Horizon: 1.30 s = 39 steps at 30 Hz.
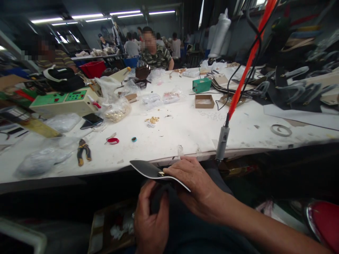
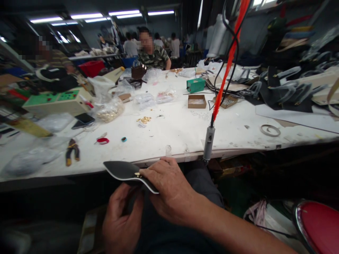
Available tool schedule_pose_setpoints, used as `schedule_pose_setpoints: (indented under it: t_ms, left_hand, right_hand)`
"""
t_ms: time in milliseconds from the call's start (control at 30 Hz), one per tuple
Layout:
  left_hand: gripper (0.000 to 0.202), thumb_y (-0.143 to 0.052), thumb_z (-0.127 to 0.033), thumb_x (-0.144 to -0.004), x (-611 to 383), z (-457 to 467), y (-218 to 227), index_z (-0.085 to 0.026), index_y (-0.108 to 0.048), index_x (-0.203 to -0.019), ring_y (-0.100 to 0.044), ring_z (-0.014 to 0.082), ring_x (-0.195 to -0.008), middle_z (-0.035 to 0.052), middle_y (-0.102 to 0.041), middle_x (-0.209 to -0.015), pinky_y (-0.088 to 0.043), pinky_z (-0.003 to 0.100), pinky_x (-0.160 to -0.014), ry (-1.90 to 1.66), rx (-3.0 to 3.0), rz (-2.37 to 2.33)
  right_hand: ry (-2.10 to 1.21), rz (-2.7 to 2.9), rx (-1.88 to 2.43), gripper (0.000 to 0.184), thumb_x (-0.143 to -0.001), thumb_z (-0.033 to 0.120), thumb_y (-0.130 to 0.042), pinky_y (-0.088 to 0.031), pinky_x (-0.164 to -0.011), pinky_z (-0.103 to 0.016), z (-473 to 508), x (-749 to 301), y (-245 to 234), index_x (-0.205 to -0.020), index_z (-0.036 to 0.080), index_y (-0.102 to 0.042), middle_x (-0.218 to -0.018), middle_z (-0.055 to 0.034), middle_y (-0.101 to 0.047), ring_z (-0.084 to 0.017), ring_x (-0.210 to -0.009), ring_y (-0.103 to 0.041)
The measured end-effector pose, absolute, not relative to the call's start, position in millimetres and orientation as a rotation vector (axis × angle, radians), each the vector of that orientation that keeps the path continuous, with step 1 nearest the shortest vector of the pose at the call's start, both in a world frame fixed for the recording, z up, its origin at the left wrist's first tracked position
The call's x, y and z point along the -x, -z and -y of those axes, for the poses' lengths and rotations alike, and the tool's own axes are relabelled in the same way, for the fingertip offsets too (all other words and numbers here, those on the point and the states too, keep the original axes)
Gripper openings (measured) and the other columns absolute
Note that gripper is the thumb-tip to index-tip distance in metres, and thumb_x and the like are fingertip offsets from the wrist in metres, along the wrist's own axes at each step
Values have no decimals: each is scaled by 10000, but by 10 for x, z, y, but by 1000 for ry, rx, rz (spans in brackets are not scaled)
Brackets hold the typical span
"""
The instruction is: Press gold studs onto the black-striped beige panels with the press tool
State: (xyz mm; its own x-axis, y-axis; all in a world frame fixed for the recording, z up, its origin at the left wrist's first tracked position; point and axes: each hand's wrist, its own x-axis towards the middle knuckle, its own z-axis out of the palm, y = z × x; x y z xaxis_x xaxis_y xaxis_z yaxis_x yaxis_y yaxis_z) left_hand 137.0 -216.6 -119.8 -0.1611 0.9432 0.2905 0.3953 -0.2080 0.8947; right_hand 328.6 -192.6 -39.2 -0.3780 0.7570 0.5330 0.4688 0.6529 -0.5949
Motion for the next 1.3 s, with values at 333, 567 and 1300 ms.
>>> schedule_pose_setpoints:
  t_ms: [333,567,1300]
  left_hand:
    - [878,-937,-289,-718,-1349,1811,793,-285,-505,-1482,-647,302,-1312,113,-619,-1457,-530,479,-1140,-1440,-1520,-1234]
    - [567,-916,-325,-716,-1461,1412,818,-209,-636,-1195,-749,205,-881,26,-753,-974,-622,297,-783,-1077,-1279,-1211]
    - [670,-944,-332,-696,-1495,532,1237,-105,-710,-1281,-757,332,-1069,180,-786,-1204,-602,464,-980,-760,-770,-1033]
  right_hand:
    - [-803,2110,858,563,-874,2,-504,-487,-1030,-416,1890,-3727,288,-1340,278,-657,-1164,-63,-749,-229,-1060,-686]
    - [-1218,1740,1178,182,-851,119,-635,-515,-649,-244,1589,-3751,548,-976,215,-727,-840,18,-703,-154,-704,-611]
    - [-1761,1141,1438,228,-811,318,-797,-609,-753,-359,563,-3701,1036,-976,161,-806,-995,-89,-818,-257,-858,-759]
